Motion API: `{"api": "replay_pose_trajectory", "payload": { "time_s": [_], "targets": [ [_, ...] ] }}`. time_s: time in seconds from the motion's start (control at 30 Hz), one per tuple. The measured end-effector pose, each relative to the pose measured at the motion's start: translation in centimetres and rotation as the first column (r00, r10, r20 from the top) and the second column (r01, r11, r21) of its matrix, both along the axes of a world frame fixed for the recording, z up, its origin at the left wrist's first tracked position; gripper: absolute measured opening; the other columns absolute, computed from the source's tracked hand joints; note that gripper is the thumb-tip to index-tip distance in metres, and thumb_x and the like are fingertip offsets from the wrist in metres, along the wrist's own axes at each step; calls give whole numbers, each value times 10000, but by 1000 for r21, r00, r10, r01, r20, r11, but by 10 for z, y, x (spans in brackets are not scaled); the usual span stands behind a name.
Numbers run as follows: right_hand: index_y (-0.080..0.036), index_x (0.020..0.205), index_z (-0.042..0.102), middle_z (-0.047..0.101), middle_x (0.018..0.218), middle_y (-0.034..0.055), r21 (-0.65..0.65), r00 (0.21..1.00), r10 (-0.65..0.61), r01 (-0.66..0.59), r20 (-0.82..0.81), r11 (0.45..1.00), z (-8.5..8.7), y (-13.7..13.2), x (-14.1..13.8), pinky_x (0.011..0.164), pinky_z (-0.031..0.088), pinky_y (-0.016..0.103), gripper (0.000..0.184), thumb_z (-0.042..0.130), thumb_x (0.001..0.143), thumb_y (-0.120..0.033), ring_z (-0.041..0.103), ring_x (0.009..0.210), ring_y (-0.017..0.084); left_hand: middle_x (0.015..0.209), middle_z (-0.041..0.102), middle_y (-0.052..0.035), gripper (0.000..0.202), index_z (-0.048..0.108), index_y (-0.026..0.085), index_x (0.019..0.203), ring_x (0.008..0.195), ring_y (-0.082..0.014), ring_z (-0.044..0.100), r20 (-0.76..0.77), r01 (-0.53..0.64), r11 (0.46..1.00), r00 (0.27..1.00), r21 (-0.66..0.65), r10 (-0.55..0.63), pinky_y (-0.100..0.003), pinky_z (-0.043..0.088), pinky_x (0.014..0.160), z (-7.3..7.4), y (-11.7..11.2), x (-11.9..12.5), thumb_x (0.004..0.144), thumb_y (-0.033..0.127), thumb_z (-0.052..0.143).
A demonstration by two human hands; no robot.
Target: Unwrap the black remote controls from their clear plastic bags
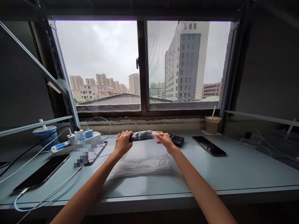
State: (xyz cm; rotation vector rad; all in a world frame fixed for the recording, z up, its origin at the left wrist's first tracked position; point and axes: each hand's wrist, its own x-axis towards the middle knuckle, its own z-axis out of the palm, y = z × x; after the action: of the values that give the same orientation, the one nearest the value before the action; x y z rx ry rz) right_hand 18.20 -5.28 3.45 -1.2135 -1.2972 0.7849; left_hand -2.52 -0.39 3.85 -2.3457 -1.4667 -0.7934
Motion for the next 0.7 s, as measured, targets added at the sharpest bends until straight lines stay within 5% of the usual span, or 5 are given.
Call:
{"api": "replay_pose_trajectory", "payload": {
  "time_s": [0.37,0.7],
  "targets": [
    [-188,620,688,532,1238,69,0,1000,-6,6,-10,1000,-1,1,-1,654,443,278,327,624,582,-505,519,1002,244,952,578,-47,323,516,231,909,942,-214,483,-64,-40,999,997,16,41,-343,301,816,2,2,-4,704,9,401],
    [-199,613,684,567,1189,59,2,984,-138,139,-112,990,-3,3,3,690,445,320,293,634,556,-482,532,994,251,973,582,-48,318,511,231,910,941,-209,481,-75,-86,996,993,12,87,-343,309,800,0,6,-7,720,14,379]
  ]
}}
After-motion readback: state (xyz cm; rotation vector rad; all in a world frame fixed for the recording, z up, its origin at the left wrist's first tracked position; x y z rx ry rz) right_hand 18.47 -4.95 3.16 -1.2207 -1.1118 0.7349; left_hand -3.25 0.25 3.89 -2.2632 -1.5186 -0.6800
